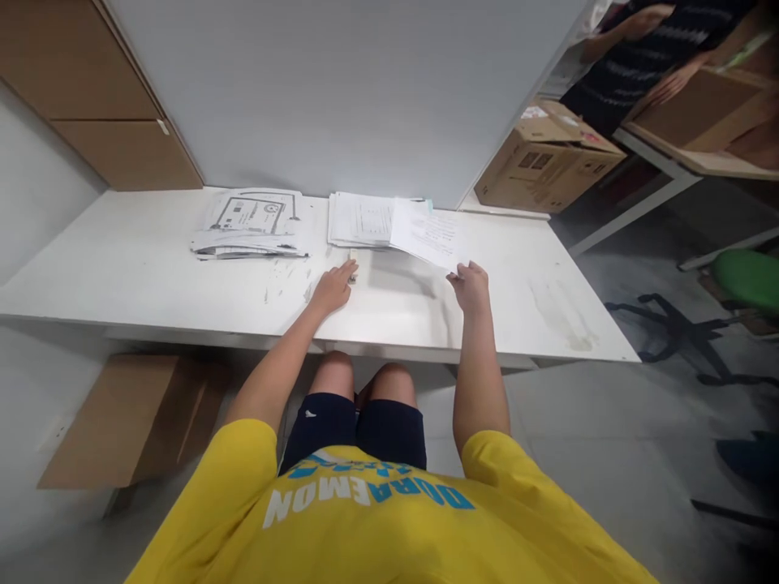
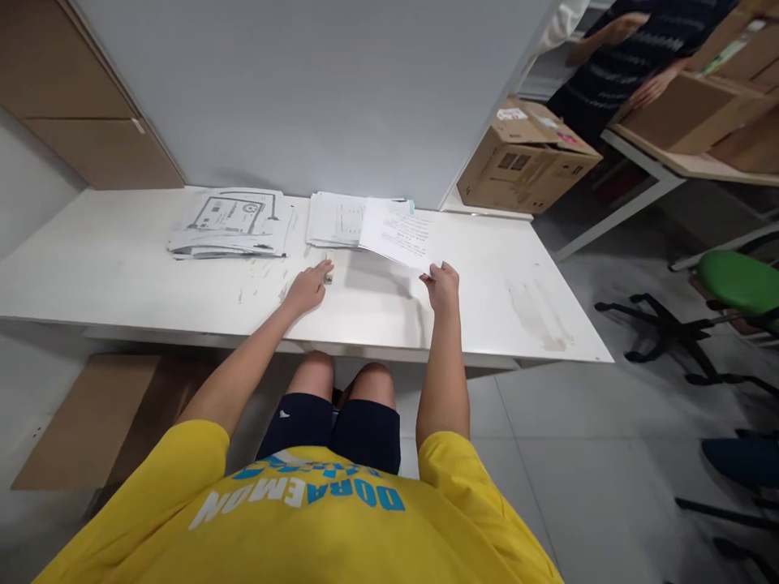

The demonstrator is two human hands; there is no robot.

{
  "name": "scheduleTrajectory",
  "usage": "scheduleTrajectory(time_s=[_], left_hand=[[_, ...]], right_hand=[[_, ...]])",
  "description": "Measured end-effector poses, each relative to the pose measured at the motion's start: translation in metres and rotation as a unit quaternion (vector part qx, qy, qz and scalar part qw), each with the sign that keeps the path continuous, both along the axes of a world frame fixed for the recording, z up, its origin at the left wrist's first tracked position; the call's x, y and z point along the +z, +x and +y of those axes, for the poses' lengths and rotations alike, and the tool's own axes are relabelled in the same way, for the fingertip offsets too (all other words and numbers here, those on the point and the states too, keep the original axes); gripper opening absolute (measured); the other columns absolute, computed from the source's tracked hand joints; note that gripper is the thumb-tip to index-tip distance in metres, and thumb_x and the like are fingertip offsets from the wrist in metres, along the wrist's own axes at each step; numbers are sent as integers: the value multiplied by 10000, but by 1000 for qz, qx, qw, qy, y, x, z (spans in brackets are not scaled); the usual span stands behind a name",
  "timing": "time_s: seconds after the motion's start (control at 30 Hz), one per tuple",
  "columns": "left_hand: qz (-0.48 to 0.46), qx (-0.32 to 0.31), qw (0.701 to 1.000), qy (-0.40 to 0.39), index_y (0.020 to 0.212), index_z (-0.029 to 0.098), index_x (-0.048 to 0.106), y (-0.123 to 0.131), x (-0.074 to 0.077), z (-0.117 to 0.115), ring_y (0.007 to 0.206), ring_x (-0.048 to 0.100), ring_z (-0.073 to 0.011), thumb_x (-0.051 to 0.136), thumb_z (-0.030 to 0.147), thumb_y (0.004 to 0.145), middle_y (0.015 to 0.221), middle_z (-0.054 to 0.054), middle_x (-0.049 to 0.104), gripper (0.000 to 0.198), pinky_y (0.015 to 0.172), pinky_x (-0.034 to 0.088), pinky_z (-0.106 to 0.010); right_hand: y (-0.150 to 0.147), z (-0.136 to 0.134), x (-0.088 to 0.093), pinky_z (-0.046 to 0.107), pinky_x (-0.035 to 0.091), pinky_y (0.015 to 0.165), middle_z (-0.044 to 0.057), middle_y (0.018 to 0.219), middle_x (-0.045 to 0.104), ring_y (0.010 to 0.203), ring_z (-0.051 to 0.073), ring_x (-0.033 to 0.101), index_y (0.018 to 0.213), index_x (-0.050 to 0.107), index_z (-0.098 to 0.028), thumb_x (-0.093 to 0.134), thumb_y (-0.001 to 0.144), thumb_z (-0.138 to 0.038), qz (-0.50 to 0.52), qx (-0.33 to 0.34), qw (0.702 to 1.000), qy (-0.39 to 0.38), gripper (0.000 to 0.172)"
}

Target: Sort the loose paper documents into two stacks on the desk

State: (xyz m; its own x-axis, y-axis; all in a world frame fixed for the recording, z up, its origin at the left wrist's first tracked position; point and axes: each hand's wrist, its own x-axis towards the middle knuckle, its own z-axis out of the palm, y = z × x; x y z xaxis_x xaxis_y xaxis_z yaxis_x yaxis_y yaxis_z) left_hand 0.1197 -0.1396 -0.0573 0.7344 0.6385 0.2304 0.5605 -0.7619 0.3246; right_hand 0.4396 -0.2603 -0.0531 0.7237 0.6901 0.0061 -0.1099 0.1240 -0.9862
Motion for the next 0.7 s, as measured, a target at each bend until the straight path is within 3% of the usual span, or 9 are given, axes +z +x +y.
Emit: scheduleTrajectory(time_s=[0.07, 0.17, 0.23, 0.3, 0.37, 0.47, 0.6, 0.63, 0.7], left_hand=[[8, 5, 1000, 0, 1490, 173, 444, 0, 0, 0, 1241, 549, -277, 407, 86, 839, 1614, -40, 375, 657, 1014, 438, -419], [15, 10, 1000, -5, 1502, 169, 429, -1, 0, -3, 1240, 549, -274, 389, 93, 846, 1618, -37, 366, 662, 1008, 448, -424], [19, 13, 1000, -11, 1516, 184, 413, -1, -1, -6, 1243, 551, -269, 390, 92, 836, 1623, -27, 358, 686, 1008, 450, -420], [21, 11, 1000, -14, 1534, 216, 389, -2, -2, -9, 1251, 549, -264, 391, 98, 834, 1631, -16, 340, 710, 1010, 450, -417], [22, 8, 1000, -11, 1548, 242, 366, -3, -4, -10, 1239, 555, -263, 383, 107, 842, 1638, -9, 324, 719, 999, 454, -421], [23, 6, 1000, -7, 1557, 254, 345, -3, -7, -9, 1191, 573, -265, 369, 116, 854, 1642, -9, 315, 717, 967, 465, -425], [22, -2, 1000, -5, 1565, 196, 322, -4, -7, -6, 1170, 575, -281, 352, 134, 876, 1630, -59, 340, 692, 954, 465, -434], [18, -3, 1000, -7, 1576, 172, 292, -4, -6, -7, 1159, 582, -283, 347, 143, 888, 1608, -88, 380, 691, 955, 463, -434], [-5, 11, 1000, -4, 1604, 145, 198, -6, -6, -13, 1144, 600, -282, 328, 160, 918, 1520, -135, 494, 698, 971, 455, -433]], right_hand=[[11, 50, 14, 260, 537, 630, -28, 679, 492, 644, 116, 503, 685, 377, -241, 596, 692, -234, -69, 0, 994, -79, 219], [11, 116, 28, 354, 564, 722, 15, 691, 530, 714, 171, 564, 713, 451, -226, 538, 692, -175, -184, 6, 959, -215, 103], [6, 145, 29, 443, 540, 852, 98, 811, 605, 877, 247, 604, 768, 529, -187, 546, 668, -152, -220, 15, 945, -242, 108], [2, 158, 22, 541, 446, 1004, 218, 1066, 629, 1115, 341, 558, 905, 600, -125, 555, 672, -152, -258, 13, 932, -256, 240], [-2, 157, 6, 624, 328, 1091, 287, 1374, 501, 1320, 406, 418, 1143, 591, -82, 548, 722, -191, -338, -7, 899, -280, 437], [-11, 133, -24, 681, 235, 1127, 248, 1595, 269, 1461, 408, 247, 1419, 437, -126, 471, 849, -296, -430, -102, 853, -277, 596], [-31, 76, -53, 620, 235, 1164, 231, 1589, 286, 1496, 349, 223, 1471, 390, -158, 228, 965, -336, -323, -287, 868, -244, 560], [-37, 61, -57, 601, 244, 1168, 238, 1569, 315, 1490, 341, 237, 1460, 401, -146, 201, 969, -335, -301, -294, 875, -240, 563], [-49, 36, -62, 572, 286, 1156, 244, 1513, 387, 1451, 337, 310, 1427, 438, -124, 201, 965, -346, -286, -244, 897, -231, 565]])
